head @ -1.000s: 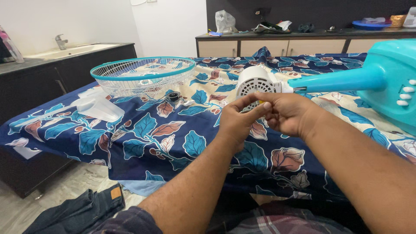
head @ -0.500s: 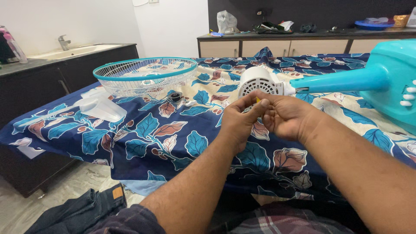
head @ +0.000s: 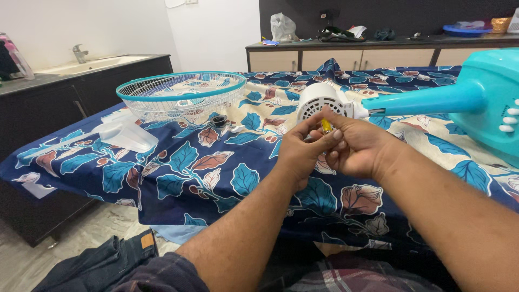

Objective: The person assembles a table fan by attaching the motor housing to the fan stand using a screwdriver. They align the parts, insert a screw, and tighten it to secure the connection.

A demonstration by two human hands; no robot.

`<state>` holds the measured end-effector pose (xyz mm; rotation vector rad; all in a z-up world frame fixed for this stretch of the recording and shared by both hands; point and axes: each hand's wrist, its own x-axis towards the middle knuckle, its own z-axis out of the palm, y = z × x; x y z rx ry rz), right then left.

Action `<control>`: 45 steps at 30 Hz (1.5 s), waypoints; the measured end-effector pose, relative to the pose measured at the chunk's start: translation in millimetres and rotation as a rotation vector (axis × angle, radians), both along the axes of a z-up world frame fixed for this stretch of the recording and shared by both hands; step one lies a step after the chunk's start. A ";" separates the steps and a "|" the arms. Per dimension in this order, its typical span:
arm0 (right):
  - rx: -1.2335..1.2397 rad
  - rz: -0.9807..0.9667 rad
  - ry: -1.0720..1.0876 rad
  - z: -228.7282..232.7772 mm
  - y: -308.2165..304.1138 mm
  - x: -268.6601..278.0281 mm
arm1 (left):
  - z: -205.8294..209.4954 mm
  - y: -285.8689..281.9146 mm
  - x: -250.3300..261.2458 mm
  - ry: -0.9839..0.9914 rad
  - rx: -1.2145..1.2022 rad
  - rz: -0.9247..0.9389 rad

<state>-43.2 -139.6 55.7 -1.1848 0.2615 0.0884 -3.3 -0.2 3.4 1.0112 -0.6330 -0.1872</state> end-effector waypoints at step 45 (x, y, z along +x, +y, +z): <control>-1.608 0.338 -0.908 -52.3 150.2 106.8 | -10.4 244.0 102.5 -0.707 1.095 1.106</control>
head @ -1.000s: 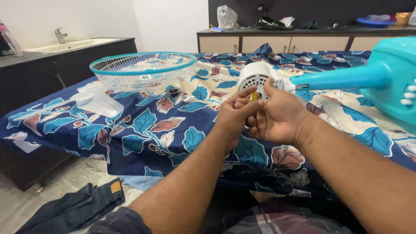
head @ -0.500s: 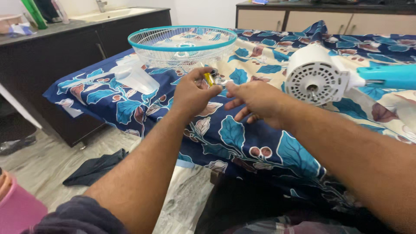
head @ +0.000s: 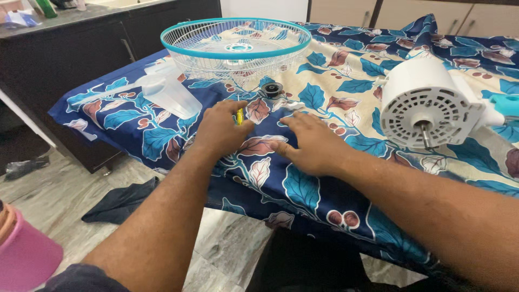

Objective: The person assembles a table fan by attaching the motor housing to the fan stand using a screwdriver. They align the parts, insert a screw, and tighten it to secure the connection.

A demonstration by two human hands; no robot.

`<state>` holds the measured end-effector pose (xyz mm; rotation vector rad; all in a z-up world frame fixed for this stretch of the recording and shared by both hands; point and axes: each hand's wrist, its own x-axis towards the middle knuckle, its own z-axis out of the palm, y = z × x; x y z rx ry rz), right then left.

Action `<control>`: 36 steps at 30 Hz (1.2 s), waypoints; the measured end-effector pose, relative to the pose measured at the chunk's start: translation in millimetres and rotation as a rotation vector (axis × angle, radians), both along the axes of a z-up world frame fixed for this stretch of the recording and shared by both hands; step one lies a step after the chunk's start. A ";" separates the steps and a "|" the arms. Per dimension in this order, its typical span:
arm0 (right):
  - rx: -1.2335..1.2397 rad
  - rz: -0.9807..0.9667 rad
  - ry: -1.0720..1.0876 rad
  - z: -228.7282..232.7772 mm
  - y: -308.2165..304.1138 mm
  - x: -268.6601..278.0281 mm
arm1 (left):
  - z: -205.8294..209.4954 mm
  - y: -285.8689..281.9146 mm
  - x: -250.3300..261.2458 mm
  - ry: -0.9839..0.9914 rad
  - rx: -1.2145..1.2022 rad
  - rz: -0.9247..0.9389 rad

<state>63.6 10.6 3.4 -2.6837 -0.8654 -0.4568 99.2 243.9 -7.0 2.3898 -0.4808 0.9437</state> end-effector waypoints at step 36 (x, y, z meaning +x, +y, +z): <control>2.132 -0.267 0.406 21.5 -317.1 5.2 | 17.5 -298.4 -16.8 1.184 -1.076 -0.645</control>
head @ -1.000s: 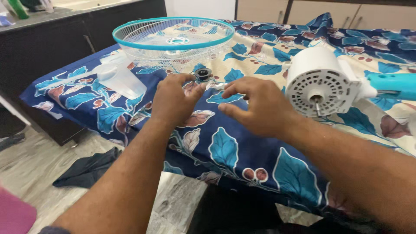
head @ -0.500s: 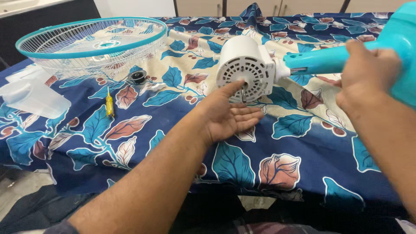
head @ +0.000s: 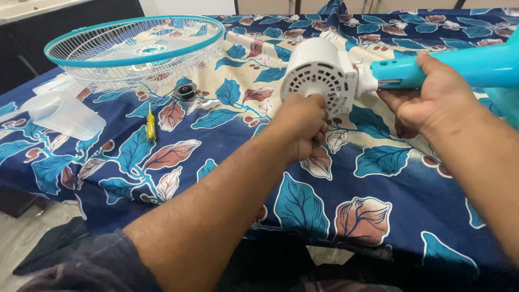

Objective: The person assembles a table fan by attaching the motor housing to the fan stand using a screwdriver. They align the parts, insert a screw, and tighten it to secure the connection.

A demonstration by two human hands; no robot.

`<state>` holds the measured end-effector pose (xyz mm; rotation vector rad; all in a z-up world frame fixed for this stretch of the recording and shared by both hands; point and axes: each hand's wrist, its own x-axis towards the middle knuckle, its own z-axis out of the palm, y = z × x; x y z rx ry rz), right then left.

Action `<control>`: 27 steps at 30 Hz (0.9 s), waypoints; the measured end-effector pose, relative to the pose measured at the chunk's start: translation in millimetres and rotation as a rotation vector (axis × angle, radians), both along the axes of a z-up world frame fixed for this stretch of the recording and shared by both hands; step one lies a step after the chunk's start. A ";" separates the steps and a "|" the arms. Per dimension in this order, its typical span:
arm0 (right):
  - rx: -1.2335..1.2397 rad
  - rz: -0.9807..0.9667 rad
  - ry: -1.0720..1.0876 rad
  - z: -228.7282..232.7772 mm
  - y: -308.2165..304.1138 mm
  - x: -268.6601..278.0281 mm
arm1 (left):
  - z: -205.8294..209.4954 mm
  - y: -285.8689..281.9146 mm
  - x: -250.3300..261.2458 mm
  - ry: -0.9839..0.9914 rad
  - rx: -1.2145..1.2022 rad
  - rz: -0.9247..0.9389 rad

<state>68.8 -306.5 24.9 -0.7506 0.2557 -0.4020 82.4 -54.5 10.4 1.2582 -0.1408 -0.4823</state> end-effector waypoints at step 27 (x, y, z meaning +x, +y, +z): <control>-0.524 -0.205 0.165 42.0 182.5 -0.2 | 31.8 92.6 79.6 -0.257 0.474 0.044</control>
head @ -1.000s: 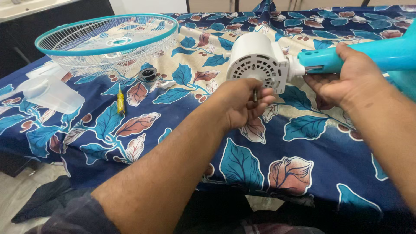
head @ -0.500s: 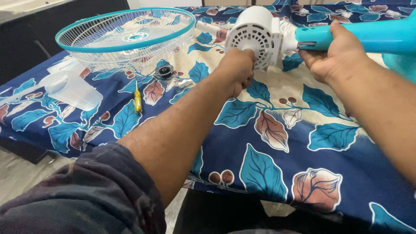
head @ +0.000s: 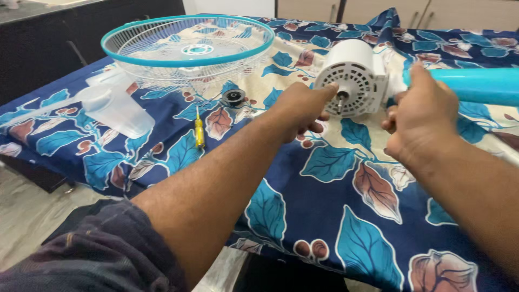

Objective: The person assembles a table fan by attaching the motor housing to the fan stand using a screwdriver. They align the parts, insert a screw, and tighten it to secure the connection.

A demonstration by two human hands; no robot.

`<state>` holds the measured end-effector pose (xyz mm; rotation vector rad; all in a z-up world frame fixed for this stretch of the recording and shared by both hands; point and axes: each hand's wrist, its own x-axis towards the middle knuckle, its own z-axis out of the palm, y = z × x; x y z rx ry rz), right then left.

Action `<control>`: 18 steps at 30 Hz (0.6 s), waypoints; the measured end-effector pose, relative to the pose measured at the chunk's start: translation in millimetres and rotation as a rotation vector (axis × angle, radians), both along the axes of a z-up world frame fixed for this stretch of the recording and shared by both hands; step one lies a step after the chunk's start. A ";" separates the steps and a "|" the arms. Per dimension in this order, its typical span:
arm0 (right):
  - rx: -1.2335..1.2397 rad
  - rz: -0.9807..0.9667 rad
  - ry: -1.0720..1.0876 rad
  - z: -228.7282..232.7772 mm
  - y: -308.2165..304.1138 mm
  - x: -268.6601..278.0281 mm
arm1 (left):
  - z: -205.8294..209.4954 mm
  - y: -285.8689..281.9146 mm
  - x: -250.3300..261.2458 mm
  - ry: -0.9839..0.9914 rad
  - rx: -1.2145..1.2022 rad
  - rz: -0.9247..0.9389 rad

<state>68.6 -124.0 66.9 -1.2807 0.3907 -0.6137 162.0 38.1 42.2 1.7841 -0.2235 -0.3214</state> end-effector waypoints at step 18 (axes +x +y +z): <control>-1.811 0.578 0.002 -40.0 123.6 78.8 | -33.5 188.6 -40.4 -0.631 0.714 0.710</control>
